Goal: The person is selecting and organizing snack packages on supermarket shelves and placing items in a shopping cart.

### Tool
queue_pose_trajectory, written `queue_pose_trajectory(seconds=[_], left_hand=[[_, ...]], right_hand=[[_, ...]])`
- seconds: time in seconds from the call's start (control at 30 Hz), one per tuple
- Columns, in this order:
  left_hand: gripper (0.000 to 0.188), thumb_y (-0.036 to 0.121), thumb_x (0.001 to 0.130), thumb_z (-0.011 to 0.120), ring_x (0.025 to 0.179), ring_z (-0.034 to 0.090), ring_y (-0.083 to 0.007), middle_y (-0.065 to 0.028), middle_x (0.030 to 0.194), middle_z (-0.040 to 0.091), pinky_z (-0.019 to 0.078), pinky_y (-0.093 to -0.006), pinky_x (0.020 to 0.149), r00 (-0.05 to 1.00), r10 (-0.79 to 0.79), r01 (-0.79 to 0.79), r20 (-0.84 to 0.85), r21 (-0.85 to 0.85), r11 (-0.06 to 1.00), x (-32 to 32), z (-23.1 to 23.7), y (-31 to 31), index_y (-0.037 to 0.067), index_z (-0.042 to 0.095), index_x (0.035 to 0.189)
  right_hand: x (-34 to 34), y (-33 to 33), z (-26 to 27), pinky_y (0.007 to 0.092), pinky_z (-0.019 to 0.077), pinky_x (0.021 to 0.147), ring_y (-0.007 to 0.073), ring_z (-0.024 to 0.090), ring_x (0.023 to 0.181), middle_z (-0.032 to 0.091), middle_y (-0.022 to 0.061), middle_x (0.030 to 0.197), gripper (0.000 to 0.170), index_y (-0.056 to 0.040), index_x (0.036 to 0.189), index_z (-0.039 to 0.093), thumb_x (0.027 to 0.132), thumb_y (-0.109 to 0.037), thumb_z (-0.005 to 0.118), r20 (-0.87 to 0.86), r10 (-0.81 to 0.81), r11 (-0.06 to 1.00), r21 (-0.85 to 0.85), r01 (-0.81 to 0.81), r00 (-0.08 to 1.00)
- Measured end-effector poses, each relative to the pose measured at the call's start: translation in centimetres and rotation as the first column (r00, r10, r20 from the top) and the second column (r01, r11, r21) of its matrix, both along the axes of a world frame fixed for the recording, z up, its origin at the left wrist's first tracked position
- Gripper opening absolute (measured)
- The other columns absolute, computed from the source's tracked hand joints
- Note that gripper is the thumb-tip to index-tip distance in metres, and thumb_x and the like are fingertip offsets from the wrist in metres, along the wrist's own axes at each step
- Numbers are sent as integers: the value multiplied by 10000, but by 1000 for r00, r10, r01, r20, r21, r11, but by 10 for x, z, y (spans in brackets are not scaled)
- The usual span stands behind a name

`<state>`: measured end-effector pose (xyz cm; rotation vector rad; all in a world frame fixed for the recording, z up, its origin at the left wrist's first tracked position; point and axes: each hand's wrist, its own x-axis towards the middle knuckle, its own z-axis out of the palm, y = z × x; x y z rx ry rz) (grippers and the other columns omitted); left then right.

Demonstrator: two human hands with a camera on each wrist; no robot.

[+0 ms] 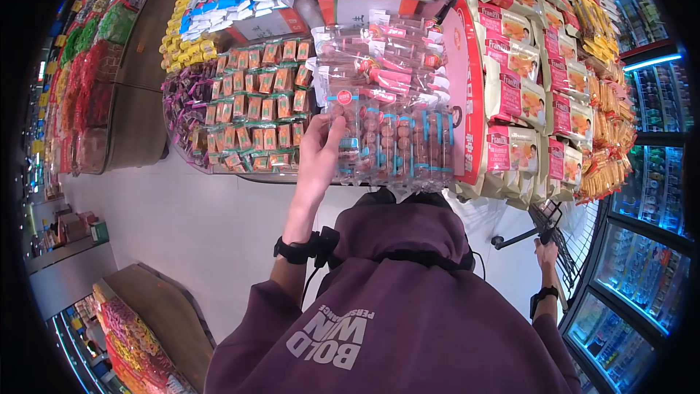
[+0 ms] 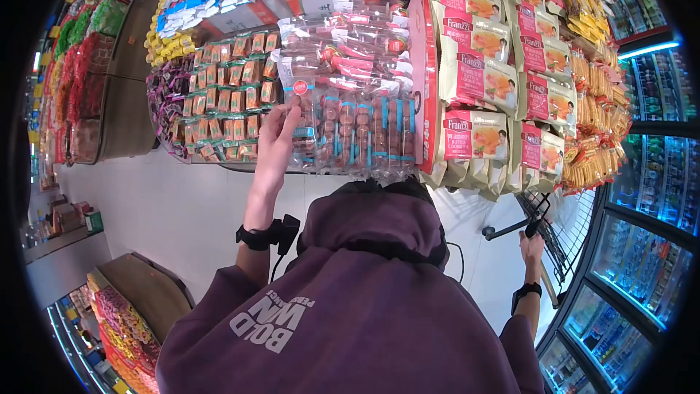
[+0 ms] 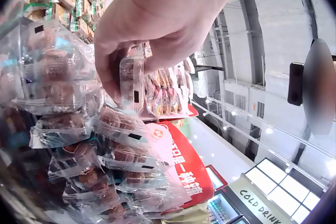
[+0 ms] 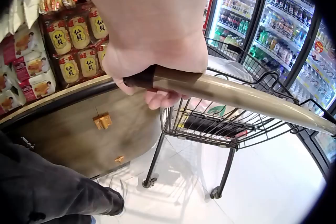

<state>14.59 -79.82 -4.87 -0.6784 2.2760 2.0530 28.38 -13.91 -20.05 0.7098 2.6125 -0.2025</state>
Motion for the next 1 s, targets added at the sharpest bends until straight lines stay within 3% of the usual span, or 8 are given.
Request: queue_pose_trajectory(seconds=[0.1, 0.23, 0.3, 0.4, 0.53, 0.7, 0.83, 1.0], left_hand=[[316, 315, 1049, 579, 970, 514, -82, -5, 1039, 613, 402, -253, 884, 999, 46, -43, -27, 88, 995, -1, 15, 8, 41, 626, 1199], [339, 363, 1051, 570, 1012, 501, -77, 10, 1050, 613, 380, -265, 926, 997, 82, -80, -9, 147, 986, 2, 16, 1, 46, 633, 1151], [351, 380, 1055, 557, 1032, 508, -84, 12, 1051, 612, 377, -274, 944, 990, 144, -139, -3, 232, 963, 4, 15, 0, 46, 635, 1129], [344, 371, 1060, 548, 1049, 512, -81, 12, 1075, 618, 371, -275, 964, 993, 121, -116, 0, 289, 950, 5, 18, 1, 47, 642, 1122], [286, 297, 1060, 562, 966, 550, -47, 21, 1051, 663, 417, -234, 887, 997, 23, 3, -71, 345, 938, 10, 29, 5, 41, 671, 1123], [301, 270, 1053, 587, 889, 557, -17, 34, 983, 685, 443, -206, 779, 982, -81, 129, -168, 296, 946, 18, 52, 12, 10, 703, 1151], [348, 250, 1063, 573, 840, 553, -29, 31, 937, 673, 443, -205, 749, 963, -166, 207, -211, 188, 960, 28, 53, 6, -31, 671, 1243], [311, 88, 993, 632, 728, 631, -122, -99, 861, 655, 506, -289, 603, 925, 45, -128, -376, -199, 972, 26, 42, 23, 33, 673, 1297]], right_hand=[[4, -28, 14, 497, 538, 834, 461, 693, 887, 721, 249, 826, 608, 39, 935, 706, 864, -563, 654, -196, 144, 963, 253, -92, 970], [-27, -104, 105, 510, 550, 817, 449, 698, 868, 721, 262, 892, 609, 29, 1075, 698, 869, -544, 696, 108, 305, 919, 226, -322, 946], [-62, -194, 186, 457, 563, 766, 383, 726, 820, 731, 228, 823, 363, 31, 964, 732, 934, -329, 692, 16, 327, 924, -213, -316, 945], [-95, -297, 241, 318, 554, 749, 181, 716, 791, 733, 113, 886, 238, 53, 1006, 689, 989, -182, 660, -176, 322, 507, -797, -326, 930], [-124, -401, 248, 317, 565, 644, 191, 725, 821, 712, 123, 977, 349, -33, 1244, 544, 958, -153, 702, -508, 338, 118, -812, -572, 792], [-152, -460, 229, 339, 588, 677, 261, 733, 837, 685, 215, 1055, 483, -8, 1317, 446, 960, -199, 710, -504, 238, 238, -798, -553, 830], [-159, -471, 212, 329, 591, 701, 200, 723, 831, 697, 206, 1028, 534, 37, 1313, 420, 947, -197, 730, -523, 185, 83, -835, -544, 832], [-162, -479, 206, 321, 562, 647, 159, 699, 729, 713, 127, 842, 535, 46, 1307, 460, 928, -191, 754, -575, 220, 161, -776, -610, 788]])
